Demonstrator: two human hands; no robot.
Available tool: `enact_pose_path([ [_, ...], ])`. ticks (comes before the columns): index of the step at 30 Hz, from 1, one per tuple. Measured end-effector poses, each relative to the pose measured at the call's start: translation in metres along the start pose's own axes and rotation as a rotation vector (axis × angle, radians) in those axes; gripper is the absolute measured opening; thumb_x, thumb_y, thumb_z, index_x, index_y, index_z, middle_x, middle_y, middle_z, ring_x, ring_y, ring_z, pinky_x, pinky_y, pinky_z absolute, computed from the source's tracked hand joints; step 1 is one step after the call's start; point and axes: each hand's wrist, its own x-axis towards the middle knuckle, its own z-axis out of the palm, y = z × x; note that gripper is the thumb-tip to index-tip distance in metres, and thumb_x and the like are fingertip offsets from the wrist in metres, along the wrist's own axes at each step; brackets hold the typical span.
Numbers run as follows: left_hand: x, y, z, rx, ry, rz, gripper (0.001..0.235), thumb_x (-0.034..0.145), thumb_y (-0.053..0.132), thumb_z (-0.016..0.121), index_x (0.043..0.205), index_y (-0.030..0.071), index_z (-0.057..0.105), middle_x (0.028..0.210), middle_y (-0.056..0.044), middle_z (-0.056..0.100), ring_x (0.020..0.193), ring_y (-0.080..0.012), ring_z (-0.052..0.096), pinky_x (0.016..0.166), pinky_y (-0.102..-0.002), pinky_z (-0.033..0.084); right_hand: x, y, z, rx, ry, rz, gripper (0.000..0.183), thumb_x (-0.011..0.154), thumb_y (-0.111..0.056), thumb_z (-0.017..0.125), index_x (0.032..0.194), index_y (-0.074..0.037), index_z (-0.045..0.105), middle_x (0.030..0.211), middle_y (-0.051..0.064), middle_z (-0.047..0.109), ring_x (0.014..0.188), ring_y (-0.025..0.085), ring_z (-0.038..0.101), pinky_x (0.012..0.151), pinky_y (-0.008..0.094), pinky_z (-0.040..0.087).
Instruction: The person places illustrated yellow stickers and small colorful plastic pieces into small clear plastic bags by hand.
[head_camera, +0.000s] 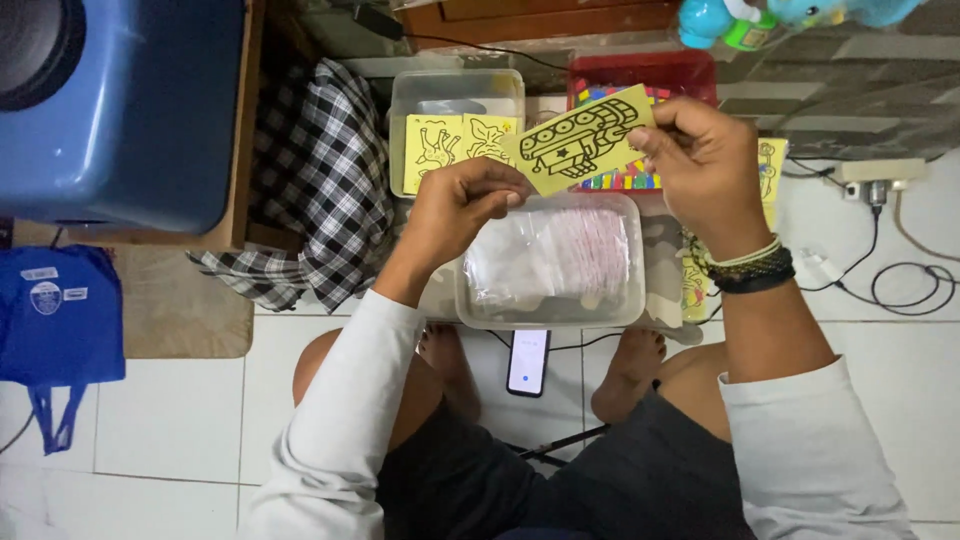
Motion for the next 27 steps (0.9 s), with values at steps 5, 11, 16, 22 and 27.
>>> enact_pose_path([
  [5, -0.003, -0.006, -0.001, 0.007, -0.002, -0.011, 0.006, 0.089, 0.001, 0.074, 0.089, 0.001, 0.069, 0.093, -0.009, 0.081, 0.084, -0.0141, 0.078, 0.071, -0.025, 0.064, 0.001, -0.019, 0.005, -0.213, -0.105, -0.042, 0.01, 0.1, 0.011, 0.068, 0.11, 0.011, 0.071, 0.086, 0.007, 0.063, 0.066, 0.011, 0.042, 0.057, 0.025, 0.033],
  [11, -0.003, -0.006, -0.001, -0.094, -0.022, -0.04, 0.013, 0.09, 0.001, 0.074, 0.103, 0.0, 0.072, 0.102, -0.009, 0.081, 0.089, -0.0144, 0.078, 0.072, -0.024, 0.061, 0.003, -0.011, 0.006, -0.292, -0.066, -0.138, 0.007, 0.101, 0.016, 0.068, 0.106, 0.012, 0.07, 0.086, 0.01, 0.056, 0.067, 0.015, 0.041, 0.06, 0.028, 0.033],
  [16, -0.001, -0.006, -0.001, -0.038, -0.013, -0.061, 0.008, 0.088, 0.001, 0.075, 0.096, 0.001, 0.073, 0.092, -0.008, 0.081, 0.083, -0.0132, 0.078, 0.07, -0.024, 0.063, 0.003, -0.01, 0.004, -0.212, -0.108, -0.058, 0.006, 0.102, 0.017, 0.065, 0.105, 0.013, 0.066, 0.091, 0.009, 0.056, 0.071, 0.014, 0.046, 0.062, 0.026, 0.037],
  [22, -0.001, -0.006, 0.004, 0.007, -0.021, -0.036, 0.014, 0.087, 0.002, 0.076, 0.1, -0.002, 0.073, 0.083, -0.008, 0.079, 0.072, -0.0102, 0.073, 0.066, -0.022, 0.061, 0.002, -0.014, 0.009, -0.227, -0.172, -0.108, 0.018, 0.098, 0.017, 0.063, 0.115, 0.016, 0.07, 0.095, 0.012, 0.06, 0.072, 0.016, 0.043, 0.062, 0.027, 0.035],
  [27, 0.0, -0.014, 0.012, -0.011, -0.02, -0.026, 0.007, 0.087, 0.0, 0.076, 0.093, -0.001, 0.072, 0.08, -0.006, 0.075, 0.067, -0.0106, 0.07, 0.064, -0.023, 0.061, -0.002, -0.021, 0.024, -0.106, -0.112, 0.0, 0.029, 0.099, 0.013, 0.066, 0.127, 0.007, 0.068, 0.097, 0.008, 0.062, 0.08, 0.011, 0.052, 0.074, 0.022, 0.046],
])
